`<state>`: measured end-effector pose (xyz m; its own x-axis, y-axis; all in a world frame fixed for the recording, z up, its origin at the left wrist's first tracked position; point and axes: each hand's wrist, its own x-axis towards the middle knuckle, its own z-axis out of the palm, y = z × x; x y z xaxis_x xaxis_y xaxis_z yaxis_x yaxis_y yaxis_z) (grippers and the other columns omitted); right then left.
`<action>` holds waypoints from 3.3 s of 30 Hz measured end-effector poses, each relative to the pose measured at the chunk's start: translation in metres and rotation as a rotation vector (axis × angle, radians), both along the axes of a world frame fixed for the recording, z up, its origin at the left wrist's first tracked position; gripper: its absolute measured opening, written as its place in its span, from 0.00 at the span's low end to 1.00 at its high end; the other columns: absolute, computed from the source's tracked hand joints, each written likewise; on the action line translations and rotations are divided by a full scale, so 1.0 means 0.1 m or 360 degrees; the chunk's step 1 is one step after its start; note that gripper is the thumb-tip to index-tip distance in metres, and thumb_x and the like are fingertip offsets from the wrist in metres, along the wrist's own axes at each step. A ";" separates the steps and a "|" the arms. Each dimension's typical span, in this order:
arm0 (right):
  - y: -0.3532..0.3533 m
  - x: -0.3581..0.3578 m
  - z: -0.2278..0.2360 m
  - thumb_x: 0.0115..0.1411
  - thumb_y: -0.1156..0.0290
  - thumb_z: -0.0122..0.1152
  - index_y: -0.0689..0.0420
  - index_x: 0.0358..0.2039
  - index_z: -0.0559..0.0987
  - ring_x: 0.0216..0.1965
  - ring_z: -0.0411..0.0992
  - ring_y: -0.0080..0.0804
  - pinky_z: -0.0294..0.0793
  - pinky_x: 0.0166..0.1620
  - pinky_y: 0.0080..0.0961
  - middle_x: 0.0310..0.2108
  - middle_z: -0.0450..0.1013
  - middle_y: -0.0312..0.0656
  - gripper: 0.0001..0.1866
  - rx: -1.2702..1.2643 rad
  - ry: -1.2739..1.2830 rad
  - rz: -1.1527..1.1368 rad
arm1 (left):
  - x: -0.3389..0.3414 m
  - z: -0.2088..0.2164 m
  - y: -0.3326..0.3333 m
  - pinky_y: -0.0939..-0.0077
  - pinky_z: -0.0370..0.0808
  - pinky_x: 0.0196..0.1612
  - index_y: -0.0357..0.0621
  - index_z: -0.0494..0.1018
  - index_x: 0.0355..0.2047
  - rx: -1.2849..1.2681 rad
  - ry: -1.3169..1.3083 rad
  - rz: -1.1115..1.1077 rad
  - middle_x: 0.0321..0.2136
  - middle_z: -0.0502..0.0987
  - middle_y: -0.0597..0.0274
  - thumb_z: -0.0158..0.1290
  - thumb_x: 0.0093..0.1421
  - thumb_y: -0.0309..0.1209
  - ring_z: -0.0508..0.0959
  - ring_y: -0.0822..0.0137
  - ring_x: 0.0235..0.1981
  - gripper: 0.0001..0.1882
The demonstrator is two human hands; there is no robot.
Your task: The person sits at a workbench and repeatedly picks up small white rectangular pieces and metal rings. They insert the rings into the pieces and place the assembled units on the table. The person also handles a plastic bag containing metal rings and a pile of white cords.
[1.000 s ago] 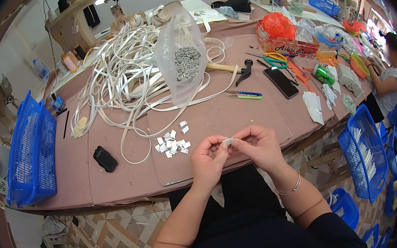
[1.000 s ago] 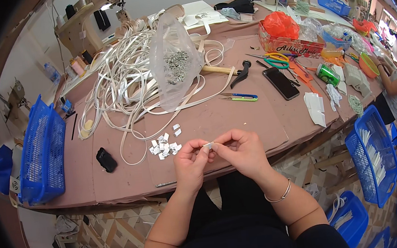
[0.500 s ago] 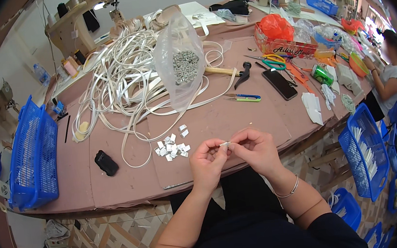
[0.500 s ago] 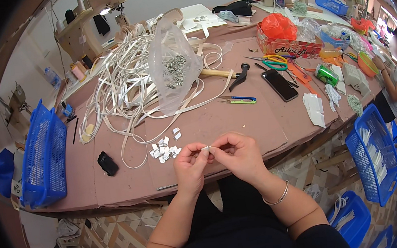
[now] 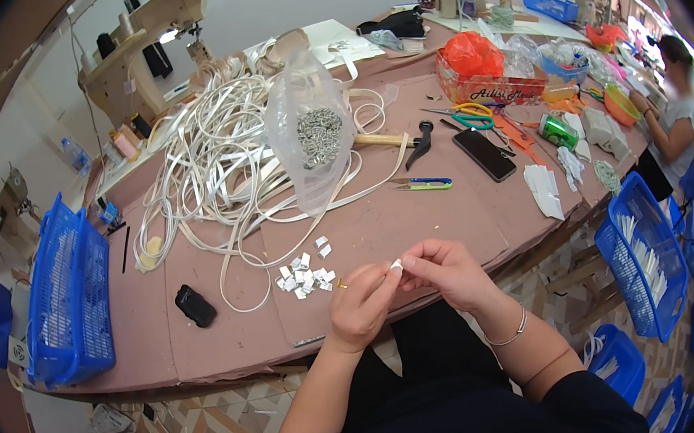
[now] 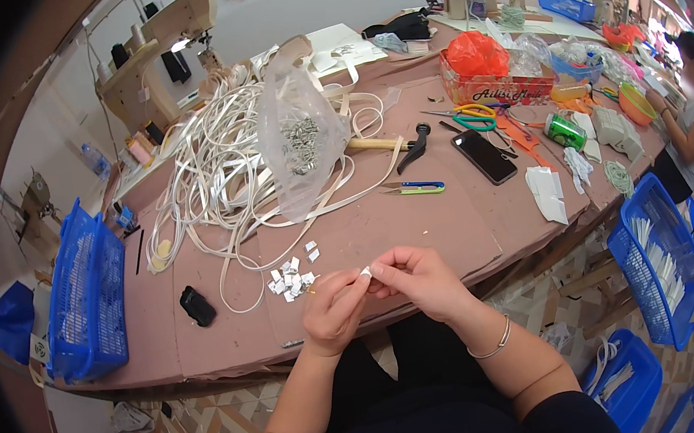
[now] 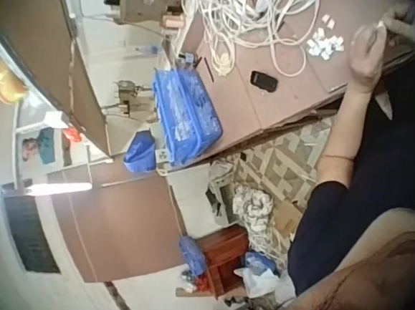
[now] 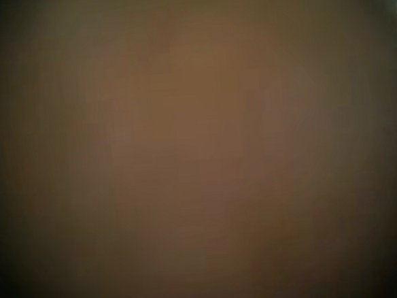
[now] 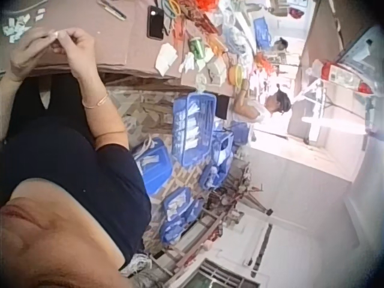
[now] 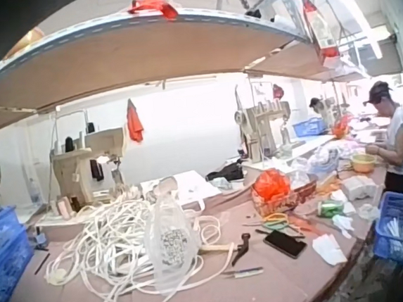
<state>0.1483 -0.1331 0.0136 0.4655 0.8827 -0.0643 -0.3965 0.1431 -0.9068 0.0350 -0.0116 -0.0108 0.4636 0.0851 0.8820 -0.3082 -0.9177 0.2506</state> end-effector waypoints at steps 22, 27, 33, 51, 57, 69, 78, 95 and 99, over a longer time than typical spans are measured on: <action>-0.02 -0.15 -0.11 0.57 0.75 0.54 0.65 0.32 0.72 0.29 0.72 0.22 0.73 0.34 0.15 0.27 0.72 0.40 0.06 0.0064 -0.0148 -0.0123 | -0.02 -0.10 -0.25 0.88 0.68 0.27 0.36 0.70 0.31 -0.2273 0.0373 -0.0595 0.26 0.73 0.63 0.48 0.59 0.26 0.70 0.80 0.25 0.05; -0.03 -0.10 -0.06 0.57 0.75 0.53 0.66 0.32 0.71 0.28 0.72 0.21 0.73 0.33 0.15 0.26 0.72 0.41 0.06 0.0023 -0.0162 -0.0073 | -0.03 -0.10 -0.24 0.87 0.67 0.26 0.38 0.69 0.29 -0.2684 0.0382 -0.0908 0.25 0.73 0.63 0.48 0.59 0.28 0.69 0.79 0.22 0.06; -0.01 -0.05 -0.07 0.57 0.74 0.52 0.64 0.30 0.70 0.24 0.69 0.18 0.71 0.29 0.13 0.23 0.71 0.38 0.05 -0.0137 -0.0163 0.0049 | -0.07 -0.08 -0.25 0.86 0.68 0.28 0.38 0.70 0.31 -0.2639 0.0473 -0.0892 0.25 0.73 0.63 0.48 0.59 0.28 0.71 0.77 0.24 0.06; 0.02 -0.25 -0.38 0.59 0.73 0.49 0.59 0.30 0.69 0.23 0.66 0.16 0.66 0.27 0.13 0.21 0.67 0.33 0.04 0.0012 -0.0015 0.0116 | -0.11 -0.32 -0.46 0.86 0.64 0.26 0.41 0.61 0.31 -0.2233 0.0296 -0.0728 0.21 0.68 0.66 0.40 0.63 0.28 0.66 0.79 0.22 0.05; 0.36 -0.24 -0.51 0.57 0.72 0.50 0.62 0.33 0.69 0.26 0.70 0.29 0.69 0.30 0.21 0.26 0.69 0.42 0.06 -0.0030 -0.1086 -0.0161 | -0.43 -0.43 -0.03 0.69 0.66 0.30 0.39 0.65 0.26 -0.0974 0.0495 0.0519 0.24 0.67 0.53 0.45 0.56 0.24 0.68 0.58 0.25 0.03; 1.26 -0.23 -0.63 0.59 0.53 0.43 0.67 0.56 0.53 0.54 0.57 0.53 0.49 0.59 0.38 0.51 0.60 0.59 0.34 -0.0220 -0.1970 0.0328 | -0.45 -0.36 0.50 0.53 0.56 0.54 0.39 0.46 0.58 -0.0417 0.1279 0.0859 0.56 0.47 0.42 0.56 0.46 0.34 0.56 0.42 0.54 0.42; 1.37 0.01 -1.01 0.58 0.62 0.46 0.68 0.51 0.60 0.51 0.59 0.54 0.57 0.55 0.35 0.51 0.59 0.59 0.26 0.0223 -0.1583 -0.0427 | -0.04 -0.58 0.84 0.59 0.62 0.49 0.40 0.63 0.49 -0.0233 0.1132 0.0550 0.47 0.64 0.49 0.54 0.49 0.31 0.65 0.48 0.47 0.26; 0.36 0.21 -0.76 0.50 0.71 0.57 0.62 0.32 0.75 0.41 0.66 0.48 0.66 0.46 0.34 0.38 0.69 0.49 0.10 -0.0135 -0.2330 -0.0563 | 0.20 -0.59 1.03 0.64 0.69 0.28 0.45 0.71 0.17 -0.0043 0.0738 0.0750 0.19 0.71 0.58 0.55 0.46 0.32 0.71 0.54 0.22 0.07; 0.29 0.29 -0.74 0.55 0.68 0.54 0.62 0.34 0.74 0.45 0.66 0.40 0.63 0.49 0.34 0.42 0.69 0.45 0.11 -0.0148 -0.1164 -0.0346 | 0.32 -0.41 0.78 0.66 0.71 0.24 0.46 0.73 0.18 -0.0805 0.0857 0.0814 0.17 0.73 0.57 0.56 0.45 0.34 0.74 0.59 0.22 0.06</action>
